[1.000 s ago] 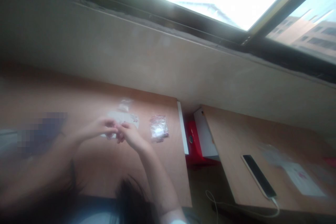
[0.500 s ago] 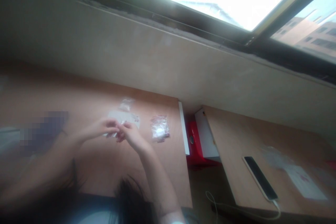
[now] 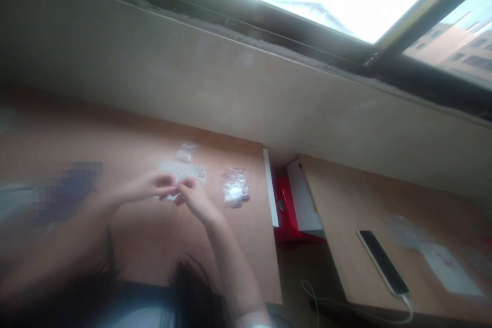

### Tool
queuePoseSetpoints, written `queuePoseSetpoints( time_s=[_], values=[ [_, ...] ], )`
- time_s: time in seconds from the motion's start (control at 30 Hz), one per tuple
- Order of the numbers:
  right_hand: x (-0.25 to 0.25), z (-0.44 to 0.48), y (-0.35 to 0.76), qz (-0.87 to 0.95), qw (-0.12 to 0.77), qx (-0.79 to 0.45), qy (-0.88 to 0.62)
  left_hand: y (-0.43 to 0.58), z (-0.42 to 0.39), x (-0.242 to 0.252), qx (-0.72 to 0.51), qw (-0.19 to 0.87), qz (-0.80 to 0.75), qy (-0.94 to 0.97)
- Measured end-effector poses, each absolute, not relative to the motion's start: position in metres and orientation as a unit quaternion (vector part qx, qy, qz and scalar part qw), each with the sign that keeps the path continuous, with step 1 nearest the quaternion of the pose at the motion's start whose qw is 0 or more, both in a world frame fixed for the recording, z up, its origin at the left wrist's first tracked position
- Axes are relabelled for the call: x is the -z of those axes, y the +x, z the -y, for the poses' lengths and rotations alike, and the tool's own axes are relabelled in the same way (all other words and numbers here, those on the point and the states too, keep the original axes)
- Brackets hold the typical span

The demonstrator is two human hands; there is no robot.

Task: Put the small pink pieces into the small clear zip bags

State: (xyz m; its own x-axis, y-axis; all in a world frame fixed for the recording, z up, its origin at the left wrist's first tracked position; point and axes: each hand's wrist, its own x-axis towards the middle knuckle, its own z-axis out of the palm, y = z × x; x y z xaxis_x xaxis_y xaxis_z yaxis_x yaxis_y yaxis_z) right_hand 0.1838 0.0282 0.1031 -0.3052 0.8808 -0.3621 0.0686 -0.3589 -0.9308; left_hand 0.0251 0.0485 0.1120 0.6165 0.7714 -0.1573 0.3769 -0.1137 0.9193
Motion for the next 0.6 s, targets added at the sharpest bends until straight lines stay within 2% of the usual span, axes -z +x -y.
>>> queuePoseSetpoints(
  time_s=[0.17,0.6],
  values=[
    [-0.103,-0.026,0.181,0.491,0.293,-0.651,-0.500,0.026,-0.047,-0.096,-0.177,0.486,-0.426,0.742],
    [-0.113,-0.023,0.182,0.464,0.270,-0.681,-0.499,0.027,-0.042,-0.113,-0.145,0.524,-0.417,0.728]
  ],
)
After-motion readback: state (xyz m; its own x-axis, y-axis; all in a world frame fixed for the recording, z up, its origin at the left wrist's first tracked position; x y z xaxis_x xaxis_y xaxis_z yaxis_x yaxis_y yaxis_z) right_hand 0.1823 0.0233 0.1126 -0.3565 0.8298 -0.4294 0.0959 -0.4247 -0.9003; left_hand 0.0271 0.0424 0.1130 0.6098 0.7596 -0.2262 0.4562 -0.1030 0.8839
